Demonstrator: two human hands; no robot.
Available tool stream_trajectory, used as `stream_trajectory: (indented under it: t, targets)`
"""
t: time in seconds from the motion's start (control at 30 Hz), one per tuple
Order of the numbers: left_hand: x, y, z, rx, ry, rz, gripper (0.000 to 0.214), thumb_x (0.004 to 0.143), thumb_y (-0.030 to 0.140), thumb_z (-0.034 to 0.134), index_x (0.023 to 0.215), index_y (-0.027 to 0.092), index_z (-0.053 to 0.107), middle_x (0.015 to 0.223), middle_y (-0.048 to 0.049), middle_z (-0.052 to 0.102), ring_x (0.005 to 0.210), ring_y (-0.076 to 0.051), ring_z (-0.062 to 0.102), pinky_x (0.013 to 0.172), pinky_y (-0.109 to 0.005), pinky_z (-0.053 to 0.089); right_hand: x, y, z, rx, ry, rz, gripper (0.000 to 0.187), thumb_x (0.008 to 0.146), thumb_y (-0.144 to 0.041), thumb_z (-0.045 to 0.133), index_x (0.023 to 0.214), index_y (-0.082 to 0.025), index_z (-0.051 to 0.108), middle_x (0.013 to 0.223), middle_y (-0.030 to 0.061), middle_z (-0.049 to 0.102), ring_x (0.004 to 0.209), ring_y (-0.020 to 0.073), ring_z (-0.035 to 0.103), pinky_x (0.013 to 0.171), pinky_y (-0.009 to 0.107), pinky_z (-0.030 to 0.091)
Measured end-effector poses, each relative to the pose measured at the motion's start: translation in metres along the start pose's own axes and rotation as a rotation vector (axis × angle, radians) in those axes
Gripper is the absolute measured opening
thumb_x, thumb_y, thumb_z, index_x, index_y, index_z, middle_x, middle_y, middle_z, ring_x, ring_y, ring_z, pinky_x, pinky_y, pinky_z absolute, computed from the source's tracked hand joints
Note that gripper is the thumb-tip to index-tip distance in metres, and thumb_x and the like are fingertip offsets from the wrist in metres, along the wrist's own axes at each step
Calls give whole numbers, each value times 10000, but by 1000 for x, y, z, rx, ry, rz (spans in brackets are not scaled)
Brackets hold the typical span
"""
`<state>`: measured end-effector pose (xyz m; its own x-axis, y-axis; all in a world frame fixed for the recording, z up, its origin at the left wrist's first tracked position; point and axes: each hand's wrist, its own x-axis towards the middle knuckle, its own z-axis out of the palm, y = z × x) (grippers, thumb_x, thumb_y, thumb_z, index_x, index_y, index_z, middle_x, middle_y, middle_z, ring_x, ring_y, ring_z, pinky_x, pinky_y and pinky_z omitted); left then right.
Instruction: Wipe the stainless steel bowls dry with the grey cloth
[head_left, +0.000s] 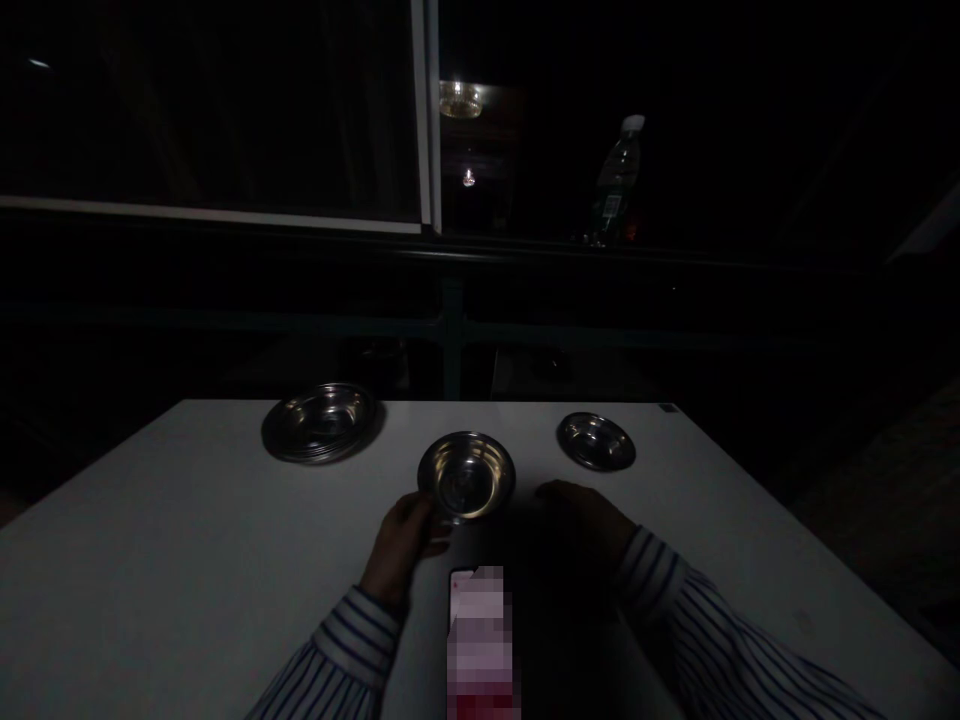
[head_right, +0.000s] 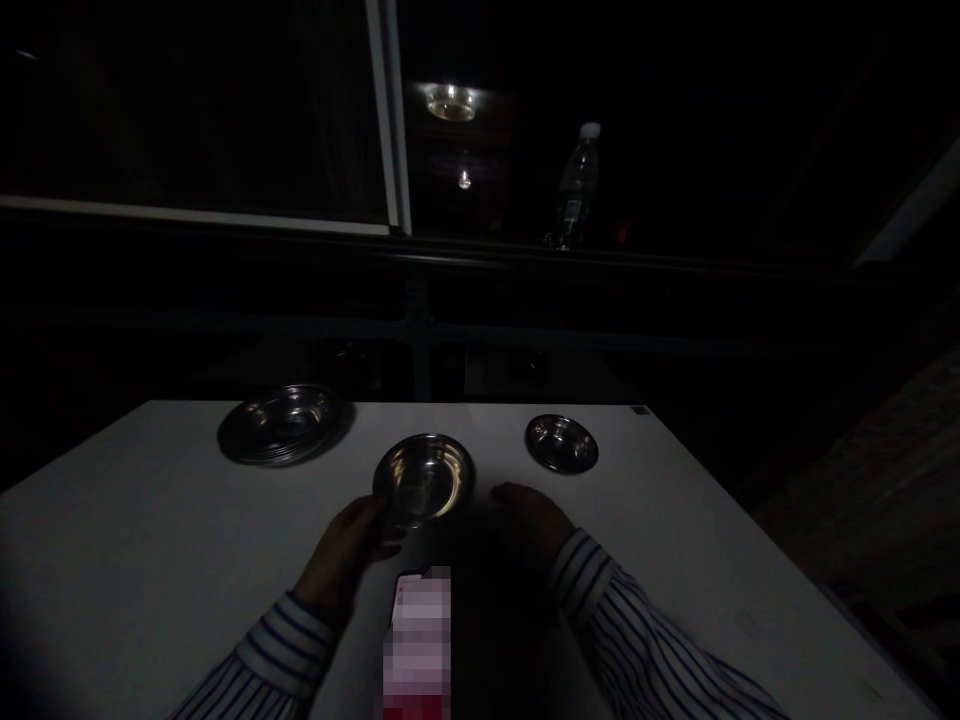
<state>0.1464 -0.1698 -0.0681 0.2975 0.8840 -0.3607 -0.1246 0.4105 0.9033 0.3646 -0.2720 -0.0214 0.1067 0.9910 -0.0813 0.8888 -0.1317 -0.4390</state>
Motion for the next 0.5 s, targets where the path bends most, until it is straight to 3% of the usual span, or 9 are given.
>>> stream_trajectory:
  t: [0.13,0.2,0.37,0.5]
  targets:
    - [17,9,-6,142,73,77,472,626,474,602,901,90,589,751,-101,636,626,-172,597,548,-307,483,20,2,5,-32,-136,73,359,808,-292,396,1089,-142,561,1064,124,603,957,226,566,793,332,424]
    - [28,18,-6,144,32,48,507,631,513,573,931,105,593,753,-99,645,635,-185,599,538,-313,475,25,0,11,-41,-169,66,344,805,-361,402,1010,-177,609,1020,108,626,913,237,585,763,347,431]
    - [44,33,2,185,-122,-30,503,649,534,539,898,106,627,551,-53,608,491,-163,561,487,-297,451,31,-5,17,54,-163,-35,350,819,-388,380,972,-198,630,987,88,643,885,232,598,752,352,441]
    - [49,29,13,87,-166,3,470,670,448,575,1038,155,580,713,-61,655,580,-155,597,559,-298,478,36,2,8,309,-79,-99,358,832,-335,363,1062,-162,576,1073,84,610,976,203,565,825,335,431]
